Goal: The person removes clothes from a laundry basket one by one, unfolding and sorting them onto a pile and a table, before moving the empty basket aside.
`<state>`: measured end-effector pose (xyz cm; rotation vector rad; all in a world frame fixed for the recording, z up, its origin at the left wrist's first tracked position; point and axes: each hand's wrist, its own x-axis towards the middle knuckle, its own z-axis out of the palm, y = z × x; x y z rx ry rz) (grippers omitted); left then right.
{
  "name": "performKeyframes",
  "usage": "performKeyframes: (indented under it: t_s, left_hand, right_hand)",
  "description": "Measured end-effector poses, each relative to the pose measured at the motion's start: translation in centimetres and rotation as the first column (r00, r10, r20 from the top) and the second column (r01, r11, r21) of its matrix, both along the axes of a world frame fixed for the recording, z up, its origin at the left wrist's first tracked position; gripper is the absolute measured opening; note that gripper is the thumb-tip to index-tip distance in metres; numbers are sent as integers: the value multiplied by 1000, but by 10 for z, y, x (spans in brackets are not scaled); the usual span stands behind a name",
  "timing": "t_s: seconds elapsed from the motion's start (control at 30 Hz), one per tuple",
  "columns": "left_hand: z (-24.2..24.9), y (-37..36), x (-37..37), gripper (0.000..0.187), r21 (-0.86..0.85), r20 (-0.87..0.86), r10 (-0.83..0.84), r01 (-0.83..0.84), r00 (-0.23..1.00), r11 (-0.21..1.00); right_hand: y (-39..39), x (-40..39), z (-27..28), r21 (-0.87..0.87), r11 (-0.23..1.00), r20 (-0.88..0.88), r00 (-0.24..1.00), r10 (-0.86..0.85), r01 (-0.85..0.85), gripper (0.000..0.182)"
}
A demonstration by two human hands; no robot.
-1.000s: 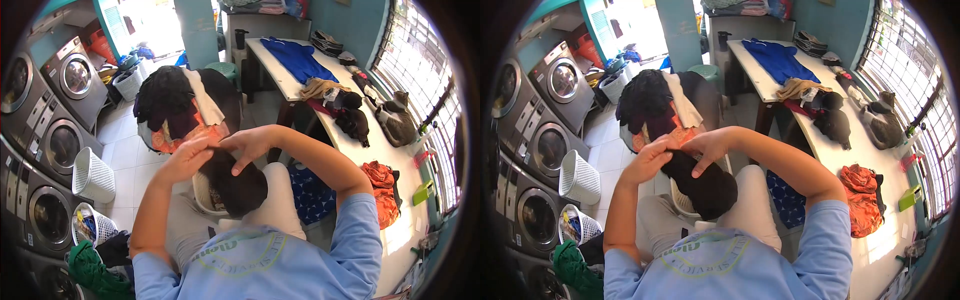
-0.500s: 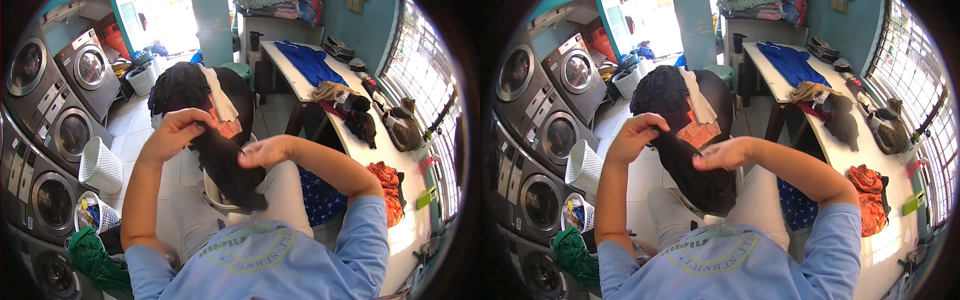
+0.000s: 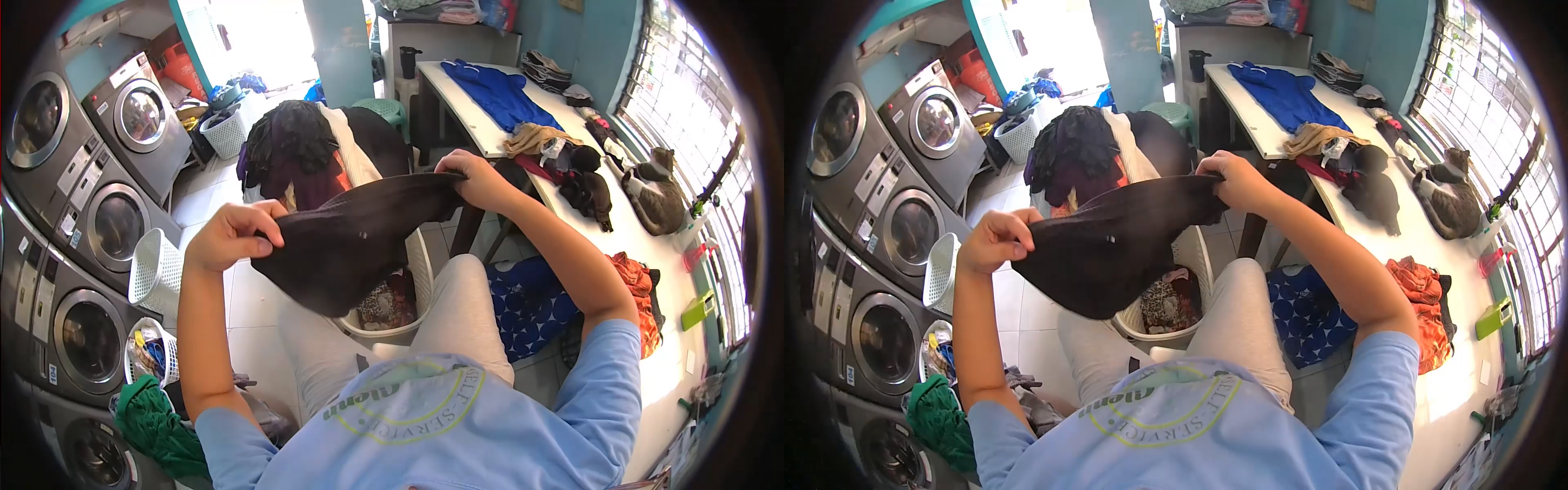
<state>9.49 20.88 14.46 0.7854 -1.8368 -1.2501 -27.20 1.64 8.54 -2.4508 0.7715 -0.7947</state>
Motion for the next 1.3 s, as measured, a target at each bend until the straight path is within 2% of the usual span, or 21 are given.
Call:
performKeyframes:
  t_s: [0.1, 0.17, 0.2, 0.27, 0.33, 0.37, 0.4, 0.43, 0.47, 0.53, 0.57, 0.6, 0.73, 0.87, 1.0, 1.07, 1.1, 1.13, 1.2, 1.27, 1.3]
  left_hand:
    - [4, 3, -12, 19, -117, 332, 73, -36, 941, 992]
    - [-4, 1, -27, 22, -435, 562, 519, -303, 645, 848]
    - [-9, 0, -36, 22, -433, 563, 518, -304, 644, 848]
    - [-17, -2, -56, 30, -707, 431, 802, -398, 413, 585]
    - [-23, -3, -70, 39, -638, 457, 783, -459, 422, 619]
    - [-31, -6, -76, 40, -724, 410, 830, -419, 378, 548]
    - [-39, -9, -83, 42, -800, 355, 871, -372, 339, 471]
    - [-47, -13, -94, 43, -821, 314, 884, -369, 348, 436]
    - [-51, -11, -111, 43, -759, 324, 866, -442, 380, 478]
    - [-73, -15, -139, 49, -818, 291, 849, -345, 441, 460]
    - [-78, -7, -160, 47, -702, 456, 758, -335, 467, 628]
    - [-87, 0, -175, 46, -665, 494, 657, -239, 569, 707]
    - [-127, 29, -216, 34, -600, 539, 418, -14, 732, 800]
    - [-127, 33, -217, 35, -544, 353, 340, -104, 872, 832]
    - [-141, 27, -199, 38, -486, 377, 320, -109, 869, 867]
    - [-150, 8, -161, 28, -482, 495, 422, -164, 760, 861]
    - [-156, -7, -136, 19, -573, 433, 582, -288, 688, 767]
    - [-154, -25, -106, 12, -713, 408, 793, -384, 452, 586]
    - [-135, -42, -42, 12, -734, 278, 953, -612, 123, 293]
    - [-128, -38, 0, 20, -751, 140, 982, -660, -126, 22]
    - [-131, -37, 11, 20, -751, 145, 981, -660, -132, 22]
  right_hand:
    - [-2, -2, 8, 165, 982, 73, 992, -101, 88, 18]
    - [-4, 2, 4, 49, 973, 99, 968, -229, 226, 17]
    - [-3, 5, 2, -66, 931, 143, 926, -349, 360, 17]
    - [3, 9, 6, -199, 850, 24, 869, -494, 489, 32]
    - [3, 11, 15, 437, 704, -404, 822, -402, 560, 64]
    - [-9, 12, -11, 751, 479, -334, 887, -319, 455, 91]
    - [-14, 17, -37, 955, 295, 5, 997, -77, 18, 95]
    - [-7, 21, -57, 915, 1, 402, 913, 66, -403, 99]
    - [21, 38, -66, 834, 16, 546, 828, 125, -552, 102]
    - [68, 84, -116, 857, 152, 507, 858, -81, -492, 86]
    - [69, 97, -150, 699, 386, 545, 798, 258, -602, 75]
    - [81, 111, -157, 692, 405, 554, 799, 234, -598, 73]
    - [76, 109, -142, 763, 232, 631, 773, -69, -603, 64]
    - [97, 68, -122, 730, 128, 683, 716, -143, -671, 57]
    - [93, 71, -120, 769, 313, 608, 789, -90, -557, 52]
    - [73, 88, -124, 723, 595, 439, 899, -5, -350, 51]
    - [61, 96, -132, 609, 766, 289, 957, 29, -208, 50]
    - [50, 103, -142, 426, 901, 126, 992, 26, -78, 50]
    - [52, 94, -156, 282, 959, -19, 1000, 14, -8, 50]
    - [54, 77, -150, 243, 967, -639, 763, 99, 79, 65]
    - [55, 74, -145, 248, 966, -638, 762, 107, 73, 65]
